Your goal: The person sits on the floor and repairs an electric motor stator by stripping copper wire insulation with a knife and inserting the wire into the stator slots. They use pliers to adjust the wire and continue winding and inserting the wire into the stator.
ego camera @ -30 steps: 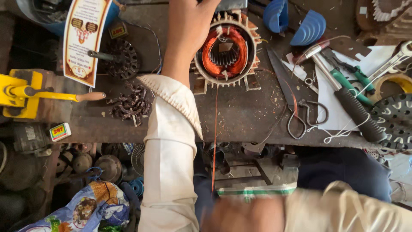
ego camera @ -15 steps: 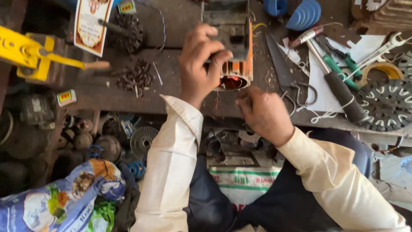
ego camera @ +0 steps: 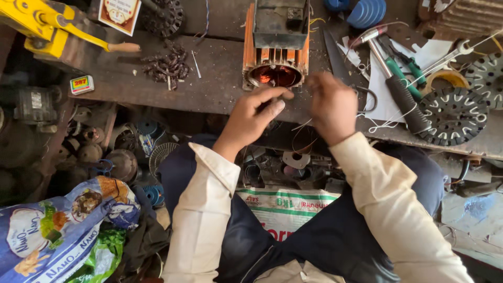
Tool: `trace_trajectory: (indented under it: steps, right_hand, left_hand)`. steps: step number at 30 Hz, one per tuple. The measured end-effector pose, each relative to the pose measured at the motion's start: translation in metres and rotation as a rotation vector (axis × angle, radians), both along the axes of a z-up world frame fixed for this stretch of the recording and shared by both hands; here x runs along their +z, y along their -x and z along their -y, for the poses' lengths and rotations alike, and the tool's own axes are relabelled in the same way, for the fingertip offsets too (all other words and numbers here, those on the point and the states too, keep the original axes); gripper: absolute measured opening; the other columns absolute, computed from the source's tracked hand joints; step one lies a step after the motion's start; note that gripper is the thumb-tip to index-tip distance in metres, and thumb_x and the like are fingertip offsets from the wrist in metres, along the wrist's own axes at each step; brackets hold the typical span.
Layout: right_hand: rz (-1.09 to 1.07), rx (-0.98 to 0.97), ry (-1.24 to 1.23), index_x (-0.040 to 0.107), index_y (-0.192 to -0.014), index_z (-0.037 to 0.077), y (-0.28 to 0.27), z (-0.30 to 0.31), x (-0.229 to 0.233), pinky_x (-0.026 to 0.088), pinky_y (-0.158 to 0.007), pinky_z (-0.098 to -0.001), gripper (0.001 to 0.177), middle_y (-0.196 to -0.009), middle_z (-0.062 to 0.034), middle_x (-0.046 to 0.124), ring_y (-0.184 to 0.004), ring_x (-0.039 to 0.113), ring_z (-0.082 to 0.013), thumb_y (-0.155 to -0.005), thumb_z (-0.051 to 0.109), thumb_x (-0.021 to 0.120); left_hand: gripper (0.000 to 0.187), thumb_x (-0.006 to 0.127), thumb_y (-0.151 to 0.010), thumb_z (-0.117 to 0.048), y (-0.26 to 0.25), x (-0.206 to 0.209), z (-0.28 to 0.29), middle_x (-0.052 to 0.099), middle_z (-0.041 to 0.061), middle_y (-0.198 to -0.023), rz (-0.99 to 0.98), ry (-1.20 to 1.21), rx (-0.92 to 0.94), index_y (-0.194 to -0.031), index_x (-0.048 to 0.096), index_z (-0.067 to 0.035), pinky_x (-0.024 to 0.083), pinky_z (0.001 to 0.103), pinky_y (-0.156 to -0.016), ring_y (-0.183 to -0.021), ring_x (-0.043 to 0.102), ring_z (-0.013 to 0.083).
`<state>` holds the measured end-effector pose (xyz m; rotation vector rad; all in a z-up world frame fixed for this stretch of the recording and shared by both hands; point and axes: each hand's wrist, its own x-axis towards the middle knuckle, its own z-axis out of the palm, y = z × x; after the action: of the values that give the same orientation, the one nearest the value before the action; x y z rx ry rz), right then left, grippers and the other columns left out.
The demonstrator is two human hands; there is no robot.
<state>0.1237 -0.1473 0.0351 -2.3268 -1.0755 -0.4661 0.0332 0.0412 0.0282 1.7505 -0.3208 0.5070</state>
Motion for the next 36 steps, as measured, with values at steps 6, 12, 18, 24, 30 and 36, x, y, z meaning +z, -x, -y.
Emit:
trace_trajectory:
  steps: [6, 12, 18, 24, 30, 36]
  right_hand:
    - [0.081, 0.236, -0.005, 0.07, -0.109, 0.007, 0.006, 0.011, 0.012, 0.053, -0.059, -0.0408, 0.02, -0.091, -0.0113, 0.07, -0.072, 0.07, -0.0303, -0.091, 0.003, 0.063]
    - [0.008, 0.263, 0.157, 0.067, -0.098, 0.007, 0.003, -0.002, -0.002, 0.051, -0.055, -0.0423, 0.01, -0.081, -0.0136, 0.067, -0.062, 0.066, -0.033, -0.088, 0.006, 0.064]
    - [0.034, 0.075, 0.213, 0.067, -0.099, 0.006, -0.011, -0.001, 0.01, 0.05, -0.05, -0.0418, 0.005, -0.079, -0.0126, 0.066, -0.058, 0.064, -0.0305, -0.094, 0.005, 0.067]
    - [0.008, 0.074, 0.042, 0.066, -0.099, 0.008, 0.005, -0.002, 0.023, 0.05, -0.057, -0.0422, 0.004, -0.082, -0.0102, 0.064, -0.066, 0.064, -0.0303, -0.098, 0.005, 0.068]
    - [0.043, 0.111, 0.093, 0.067, -0.099, 0.008, 0.01, -0.007, 0.026, 0.049, -0.05, -0.0409, 0.018, -0.082, -0.011, 0.065, -0.064, 0.064, -0.0288, -0.083, 0.001, 0.067]
    - [0.095, 0.131, -0.065, 0.067, -0.104, 0.007, 0.029, -0.015, 0.039, 0.055, -0.064, -0.0462, 0.017, -0.08, -0.0108, 0.061, -0.07, 0.065, -0.0316, -0.088, 0.002, 0.066]
  left_hand:
    - [0.055, 0.046, -0.109, -0.054, -0.012, -0.005, 0.001, 0.037, -0.006, -0.052, -0.409, -0.072, 0.168, -0.113, 0.082, -0.012, 0.043, 0.027, -0.058, -0.054, 0.047, 0.0054]
    - [0.053, 0.05, -0.107, -0.052, -0.018, -0.001, 0.005, 0.04, -0.008, -0.06, -0.484, 0.235, 0.093, -0.114, 0.081, -0.01, 0.036, 0.029, -0.054, -0.057, 0.038, 0.0036]
    - [0.045, 0.048, -0.104, -0.045, -0.014, 0.012, 0.006, 0.037, -0.007, -0.058, -0.519, 0.754, -0.076, -0.113, 0.078, -0.013, 0.036, 0.029, -0.046, -0.048, 0.032, 0.0057]
    - [0.05, 0.048, -0.111, -0.046, -0.011, 0.002, 0.001, 0.039, -0.007, -0.063, -0.562, 0.61, -0.072, -0.102, 0.072, -0.003, 0.035, 0.027, -0.049, -0.053, 0.036, 0.0048]
    - [0.05, 0.049, -0.103, -0.048, -0.013, 0.008, -0.003, 0.035, -0.006, -0.049, -0.591, 0.215, 0.123, -0.106, 0.081, -0.01, 0.03, 0.025, -0.046, -0.043, 0.034, 0.0036]
    - [0.042, 0.056, -0.11, -0.042, -0.013, 0.01, 0.004, 0.06, -0.011, -0.07, -0.289, 0.167, 0.155, -0.115, 0.078, -0.007, 0.047, 0.021, -0.064, -0.068, 0.05, -0.0016]
